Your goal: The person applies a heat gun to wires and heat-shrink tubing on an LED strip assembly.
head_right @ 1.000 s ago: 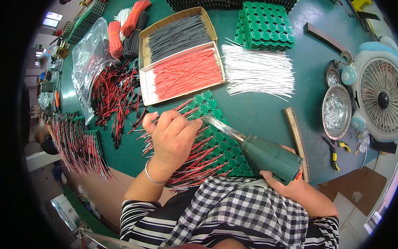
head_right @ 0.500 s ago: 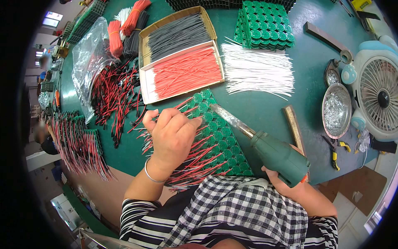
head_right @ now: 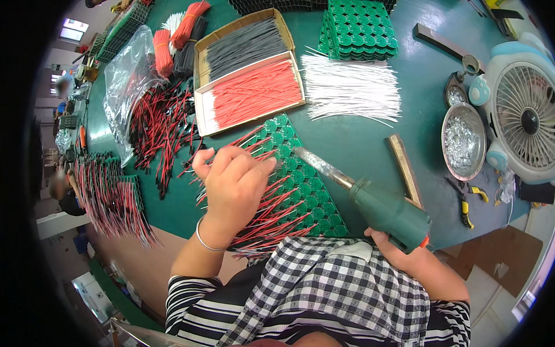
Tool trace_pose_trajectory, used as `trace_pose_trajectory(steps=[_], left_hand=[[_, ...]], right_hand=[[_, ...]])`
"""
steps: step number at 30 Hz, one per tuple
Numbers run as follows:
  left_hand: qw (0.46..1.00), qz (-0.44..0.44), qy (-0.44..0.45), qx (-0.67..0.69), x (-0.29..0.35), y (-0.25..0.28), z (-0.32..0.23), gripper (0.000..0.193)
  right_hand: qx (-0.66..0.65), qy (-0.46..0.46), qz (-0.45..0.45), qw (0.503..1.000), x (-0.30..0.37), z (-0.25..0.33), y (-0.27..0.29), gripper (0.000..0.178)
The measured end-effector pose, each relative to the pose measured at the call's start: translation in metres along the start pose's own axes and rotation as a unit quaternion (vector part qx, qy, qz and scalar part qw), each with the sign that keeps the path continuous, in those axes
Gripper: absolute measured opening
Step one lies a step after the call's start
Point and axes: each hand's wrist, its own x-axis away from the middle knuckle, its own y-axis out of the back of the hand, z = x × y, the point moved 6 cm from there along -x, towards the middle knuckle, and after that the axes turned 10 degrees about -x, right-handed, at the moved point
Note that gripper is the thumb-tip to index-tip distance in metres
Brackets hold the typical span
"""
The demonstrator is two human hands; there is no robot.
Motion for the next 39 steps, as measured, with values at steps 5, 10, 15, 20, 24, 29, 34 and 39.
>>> trace_pose_trajectory(steps=[5,10,15,20,24,29,34,39], left_hand=[[1.000,-0.008,0.002,0.003,0.012,-0.008,-0.008,0.009],[1.000,-0.009,0.001,-0.001,0.013,-0.010,-0.009,0.009],[1.000,0.011,0.002,-0.006,0.015,-0.012,-0.008,0.009],[1.000,-0.006,0.007,0.001,0.013,-0.010,-0.008,0.012],[1.000,-0.009,0.007,0.001,0.013,-0.010,-0.008,0.010],[1.000,-0.011,0.004,-0.001,0.012,-0.010,-0.010,0.009],[1.000,0.002,-0.011,-0.023,0.013,-0.010,-0.010,0.007],[1.000,-0.006,-0.003,-0.015,0.011,-0.003,-0.012,0.009]], right_hand=[[0.078,-0.037,0.009,0.996,0.004,-0.005,-0.002,0.028],[0.023,-0.103,-0.018,0.994,0.008,-0.014,-0.003,0.032],[0.035,-0.108,-0.011,0.993,0.006,-0.017,-0.004,0.033],[0.072,-0.073,-0.005,0.995,0.008,-0.017,-0.003,0.034],[0.100,-0.057,0.026,0.993,0.001,-0.005,-0.008,0.033],[0.106,0.113,-0.001,0.988,-0.003,0.010,-0.006,0.035],[0.095,0.097,0.006,0.991,0.001,0.012,-0.006,0.044],[0.036,0.035,-0.017,0.999,0.009,0.005,-0.002,0.045]])
